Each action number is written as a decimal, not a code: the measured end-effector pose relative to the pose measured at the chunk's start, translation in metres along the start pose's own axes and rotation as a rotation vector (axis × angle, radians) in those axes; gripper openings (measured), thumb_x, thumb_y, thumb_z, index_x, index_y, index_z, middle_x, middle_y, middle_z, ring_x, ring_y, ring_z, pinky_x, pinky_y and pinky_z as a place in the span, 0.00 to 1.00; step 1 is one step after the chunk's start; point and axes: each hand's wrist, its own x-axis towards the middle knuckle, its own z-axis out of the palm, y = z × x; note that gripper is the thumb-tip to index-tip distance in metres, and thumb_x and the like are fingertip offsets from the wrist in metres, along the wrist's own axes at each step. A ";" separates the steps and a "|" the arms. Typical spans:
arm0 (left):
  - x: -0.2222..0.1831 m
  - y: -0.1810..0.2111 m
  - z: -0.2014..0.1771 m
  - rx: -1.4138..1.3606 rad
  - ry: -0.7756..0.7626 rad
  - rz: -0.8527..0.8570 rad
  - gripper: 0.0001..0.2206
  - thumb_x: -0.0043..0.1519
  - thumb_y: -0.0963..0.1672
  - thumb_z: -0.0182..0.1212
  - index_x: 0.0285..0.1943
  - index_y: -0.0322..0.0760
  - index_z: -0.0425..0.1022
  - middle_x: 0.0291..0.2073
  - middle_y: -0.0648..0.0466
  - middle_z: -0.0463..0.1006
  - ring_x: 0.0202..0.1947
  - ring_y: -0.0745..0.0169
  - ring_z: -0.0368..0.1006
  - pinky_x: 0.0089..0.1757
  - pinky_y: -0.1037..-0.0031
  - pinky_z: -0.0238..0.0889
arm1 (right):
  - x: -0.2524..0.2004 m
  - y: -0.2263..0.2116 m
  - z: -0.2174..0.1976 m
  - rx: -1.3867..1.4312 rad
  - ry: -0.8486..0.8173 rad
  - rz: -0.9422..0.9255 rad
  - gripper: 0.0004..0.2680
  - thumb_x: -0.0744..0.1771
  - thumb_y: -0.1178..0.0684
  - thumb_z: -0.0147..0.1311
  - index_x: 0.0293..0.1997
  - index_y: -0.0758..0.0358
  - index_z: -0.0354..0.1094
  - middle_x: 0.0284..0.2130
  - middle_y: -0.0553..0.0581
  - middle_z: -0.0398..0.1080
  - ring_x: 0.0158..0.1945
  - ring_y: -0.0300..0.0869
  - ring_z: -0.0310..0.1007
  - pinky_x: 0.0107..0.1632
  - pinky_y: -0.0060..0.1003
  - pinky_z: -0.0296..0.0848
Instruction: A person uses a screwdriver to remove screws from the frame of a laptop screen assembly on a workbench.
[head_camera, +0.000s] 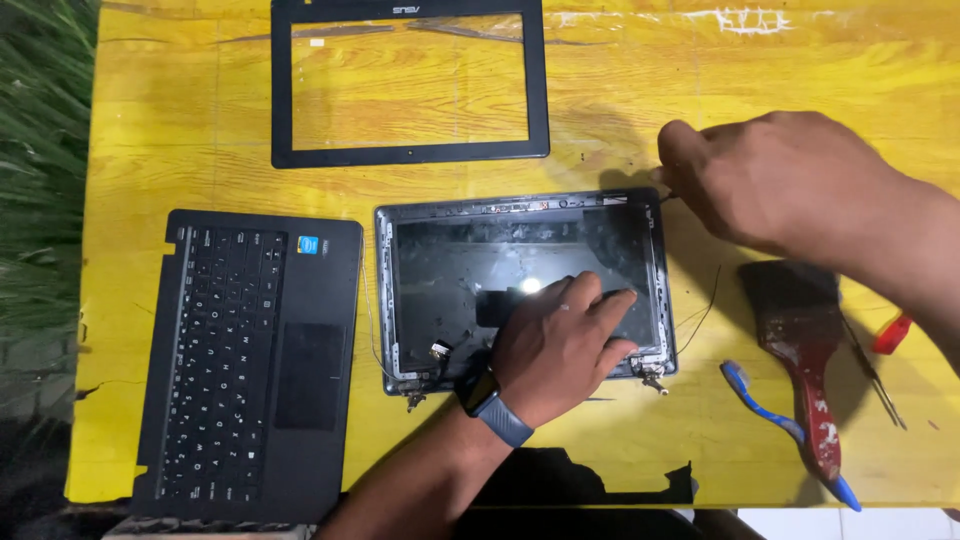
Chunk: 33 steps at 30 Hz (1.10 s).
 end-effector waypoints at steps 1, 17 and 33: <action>0.001 0.000 -0.001 0.002 -0.001 0.000 0.25 0.58 0.49 0.73 0.60 0.34 0.75 0.40 0.47 0.68 0.37 0.44 0.69 0.31 0.52 0.67 | -0.002 0.000 -0.009 0.002 0.002 0.000 0.13 0.74 0.39 0.35 0.43 0.57 0.53 0.17 0.60 0.72 0.21 0.62 0.70 0.24 0.50 0.64; 0.000 0.001 0.002 0.012 -0.028 -0.030 0.25 0.58 0.50 0.73 0.61 0.35 0.75 0.42 0.45 0.70 0.38 0.42 0.70 0.33 0.50 0.68 | -0.002 0.000 -0.001 0.231 -0.087 -0.061 0.06 0.69 0.53 0.39 0.50 0.54 0.60 0.38 0.57 0.68 0.32 0.58 0.76 0.32 0.51 0.71; 0.001 0.004 -0.003 0.007 -0.016 -0.041 0.23 0.58 0.47 0.73 0.60 0.35 0.76 0.40 0.45 0.71 0.35 0.42 0.71 0.31 0.52 0.68 | -0.005 0.014 0.002 0.425 0.062 -0.270 0.13 0.67 0.47 0.52 0.54 0.59 0.60 0.46 0.58 0.63 0.50 0.52 0.66 0.47 0.48 0.72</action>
